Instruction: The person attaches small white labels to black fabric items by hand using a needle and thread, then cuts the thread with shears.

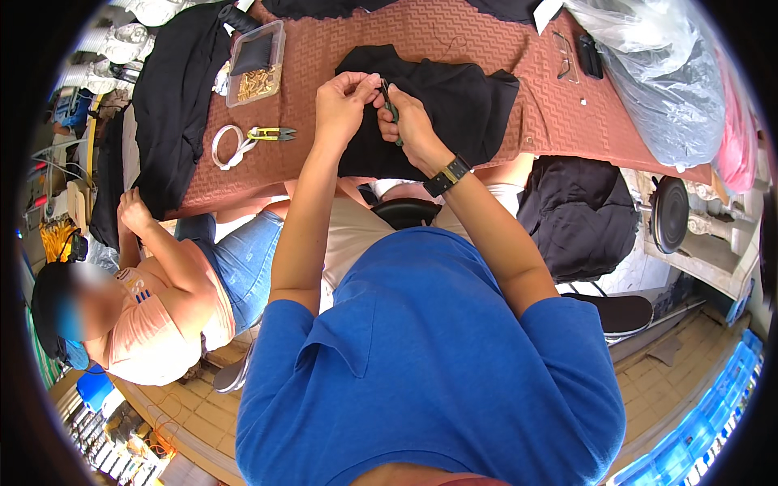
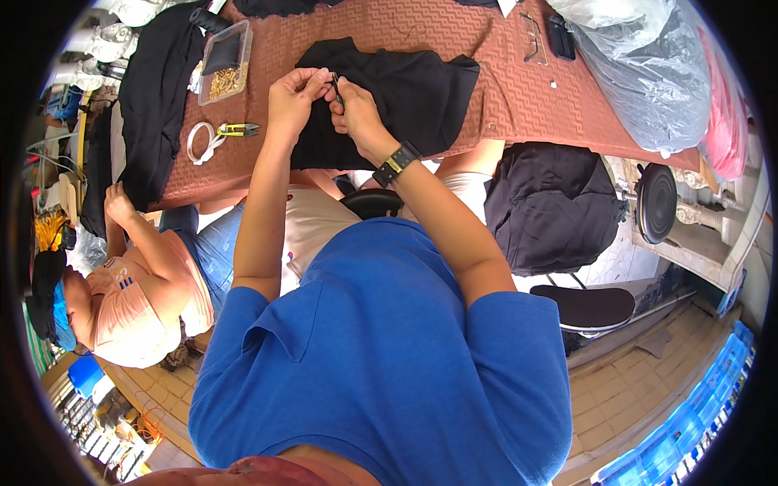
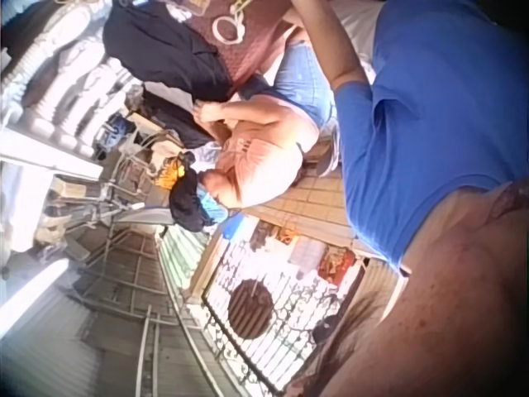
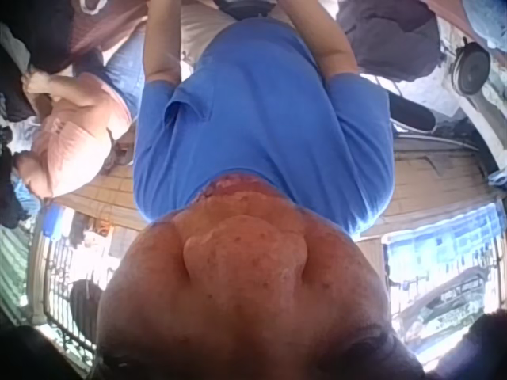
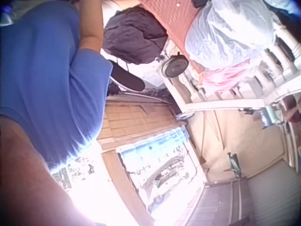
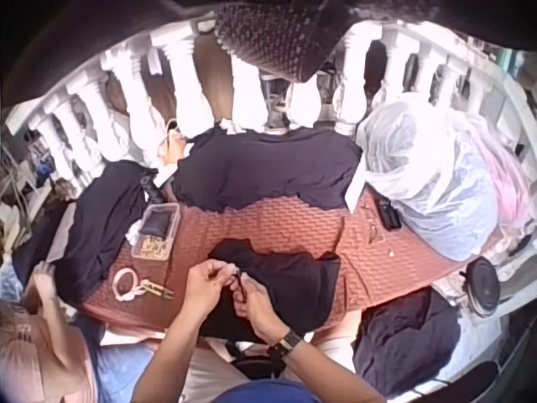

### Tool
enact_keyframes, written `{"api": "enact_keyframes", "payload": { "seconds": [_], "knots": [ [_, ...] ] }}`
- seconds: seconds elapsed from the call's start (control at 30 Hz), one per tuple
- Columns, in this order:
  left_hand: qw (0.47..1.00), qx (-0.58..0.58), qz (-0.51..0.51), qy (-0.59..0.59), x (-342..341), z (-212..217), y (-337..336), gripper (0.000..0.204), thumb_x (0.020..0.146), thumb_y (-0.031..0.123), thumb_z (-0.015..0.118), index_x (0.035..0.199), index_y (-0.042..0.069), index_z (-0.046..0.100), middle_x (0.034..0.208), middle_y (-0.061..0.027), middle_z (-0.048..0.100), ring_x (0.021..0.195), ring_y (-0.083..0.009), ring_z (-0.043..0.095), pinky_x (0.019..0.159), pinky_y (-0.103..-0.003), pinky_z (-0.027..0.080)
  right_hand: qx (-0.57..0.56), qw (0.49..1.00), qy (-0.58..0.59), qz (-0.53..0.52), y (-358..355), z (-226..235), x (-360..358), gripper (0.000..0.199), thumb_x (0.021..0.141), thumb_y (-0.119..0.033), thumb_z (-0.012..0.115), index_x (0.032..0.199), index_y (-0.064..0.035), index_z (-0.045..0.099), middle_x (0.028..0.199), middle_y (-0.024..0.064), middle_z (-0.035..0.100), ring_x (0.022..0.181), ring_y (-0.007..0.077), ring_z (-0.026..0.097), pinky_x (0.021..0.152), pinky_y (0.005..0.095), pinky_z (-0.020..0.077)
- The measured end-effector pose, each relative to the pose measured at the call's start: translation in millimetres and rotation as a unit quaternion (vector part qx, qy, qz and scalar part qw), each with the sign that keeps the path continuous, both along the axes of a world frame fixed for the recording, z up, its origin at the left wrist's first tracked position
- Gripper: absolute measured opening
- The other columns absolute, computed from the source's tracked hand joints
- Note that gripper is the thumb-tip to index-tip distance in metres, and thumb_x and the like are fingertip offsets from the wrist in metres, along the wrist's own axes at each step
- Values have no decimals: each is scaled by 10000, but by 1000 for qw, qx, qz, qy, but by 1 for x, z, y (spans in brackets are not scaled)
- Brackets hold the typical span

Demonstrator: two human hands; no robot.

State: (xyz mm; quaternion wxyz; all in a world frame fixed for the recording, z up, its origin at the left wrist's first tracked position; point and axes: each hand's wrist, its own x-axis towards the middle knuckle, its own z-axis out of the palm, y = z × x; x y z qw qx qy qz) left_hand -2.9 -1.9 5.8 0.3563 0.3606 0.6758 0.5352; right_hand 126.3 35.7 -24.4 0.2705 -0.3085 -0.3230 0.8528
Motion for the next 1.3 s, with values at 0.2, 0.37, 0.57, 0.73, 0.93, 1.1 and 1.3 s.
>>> {"api": "enact_keyframes", "payload": {
  "seconds": [0.2,0.37,0.57,0.73,0.93,1.1,1.3],
  "knots": [
    [1000,3,0,-7,3,-1,-2,195,965,158,700,997,-34,709,901,-58,725,806,-93,660,760,-232,540,-6,1000,5,-8,-1,-2,1,330,1093,-332,388,901,-99,522,669,-38,437,494,56,341,448,230,264],
    [1000,7,-6,0,4,-4,-2,176,964,146,699,985,-29,707,866,-43,711,788,-89,649,757,-231,531,-13,1000,15,-11,0,-5,1,323,1088,-326,398,898,-96,520,664,-38,432,483,57,334,440,233,249],
    [999,-7,-31,20,3,-6,0,174,966,151,697,983,-23,701,852,-42,703,814,-95,647,779,-235,532,-32,999,5,-29,0,1,0,331,1070,-334,435,857,-93,511,643,-38,420,468,63,321,433,242,236],
    [995,56,17,-80,0,-24,0,201,957,165,710,989,-32,692,926,-96,733,864,-131,686,800,-240,550,-22,999,19,37,-9,11,24,352,1059,-340,459,830,-80,520,640,-35,411,471,69,318,440,244,227],
    [999,35,-5,0,-9,-6,-19,224,950,187,716,995,-33,715,915,-77,747,853,-99,669,783,-234,531,519,587,-543,-301,78,-17,128,258,943,-175,609,1017,66,664,958,286,632,884,448,618,847,501,495],
    [996,47,-50,64,9,12,-16,182,960,180,690,966,2,726,855,-20,723,792,-79,621,759,-238,494,631,452,-579,-249,79,14,132,351,912,-235,673,1194,-29,633,1183,205,567,1075,399,528,881,516,439],
    [990,105,-82,-55,18,36,-15,140,976,169,669,977,31,688,997,-40,703,921,-97,631,833,-251,489,450,888,-66,71,35,47,68,201,1013,-199,624,1083,-21,686,770,-20,623,775,81,559,707,247,455]
  ]
}}
